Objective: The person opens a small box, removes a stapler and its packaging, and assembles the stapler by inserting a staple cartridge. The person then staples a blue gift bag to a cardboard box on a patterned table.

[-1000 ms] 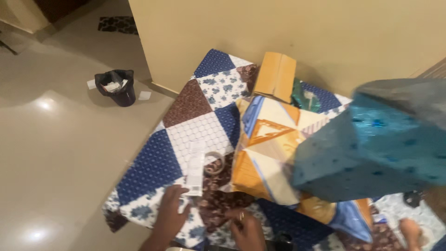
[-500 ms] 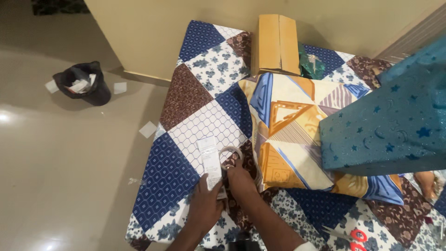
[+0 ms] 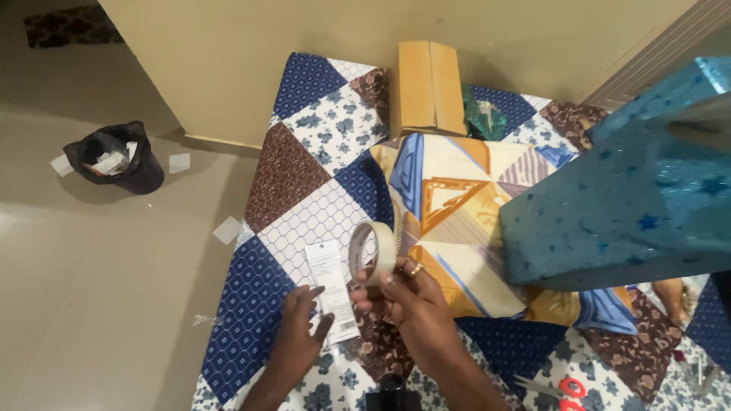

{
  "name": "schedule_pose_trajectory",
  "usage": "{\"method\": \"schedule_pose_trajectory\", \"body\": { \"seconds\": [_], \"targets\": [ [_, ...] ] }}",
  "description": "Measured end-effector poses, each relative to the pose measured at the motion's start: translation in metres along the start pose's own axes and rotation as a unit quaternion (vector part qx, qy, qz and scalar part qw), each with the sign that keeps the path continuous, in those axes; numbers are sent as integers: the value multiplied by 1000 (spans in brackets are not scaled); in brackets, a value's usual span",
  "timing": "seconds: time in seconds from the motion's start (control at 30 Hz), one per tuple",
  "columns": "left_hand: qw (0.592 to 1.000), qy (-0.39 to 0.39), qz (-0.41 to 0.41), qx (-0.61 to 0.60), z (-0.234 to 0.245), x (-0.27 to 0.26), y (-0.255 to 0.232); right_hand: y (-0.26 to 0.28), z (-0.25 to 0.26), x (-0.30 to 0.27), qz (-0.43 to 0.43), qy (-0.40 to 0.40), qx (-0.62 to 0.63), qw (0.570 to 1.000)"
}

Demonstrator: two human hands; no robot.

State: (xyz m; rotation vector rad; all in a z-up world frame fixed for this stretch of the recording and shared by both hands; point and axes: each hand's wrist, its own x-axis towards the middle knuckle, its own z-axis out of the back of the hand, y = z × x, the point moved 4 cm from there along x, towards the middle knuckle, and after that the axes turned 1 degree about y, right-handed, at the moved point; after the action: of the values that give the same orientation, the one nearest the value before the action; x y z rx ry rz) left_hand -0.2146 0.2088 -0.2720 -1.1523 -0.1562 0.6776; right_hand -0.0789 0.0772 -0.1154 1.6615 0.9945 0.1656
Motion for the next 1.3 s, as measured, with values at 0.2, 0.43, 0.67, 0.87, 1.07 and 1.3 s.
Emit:
{"method": "schedule_pose_trajectory", "body": {
  "seconds": [0.2, 0.43, 0.67, 0.87, 1.07, 1.3],
  "targets": [
    [975, -92, -122, -158, 25, 8, -28, 64, 14, -38, 59, 34, -33, 997],
    [981, -72, 50, -175, 35, -31, 53, 17, 22, -12, 36, 18, -438, 898],
    [969, 59, 170, -169, -30, -139, 168, -54, 46, 61, 192, 62, -627, 752],
    [950, -175, 230, -119, -86, -179, 207, -73, 47, 76, 255, 133, -659, 695],
    [918, -241, 256, -184, -104, -165, 209, -70, 38, 2, 166, 270, -643, 697],
    [931, -199, 227, -204, -96, -162, 217, -104, 59, -55, 92, 392, -576, 711]
  ]
}}
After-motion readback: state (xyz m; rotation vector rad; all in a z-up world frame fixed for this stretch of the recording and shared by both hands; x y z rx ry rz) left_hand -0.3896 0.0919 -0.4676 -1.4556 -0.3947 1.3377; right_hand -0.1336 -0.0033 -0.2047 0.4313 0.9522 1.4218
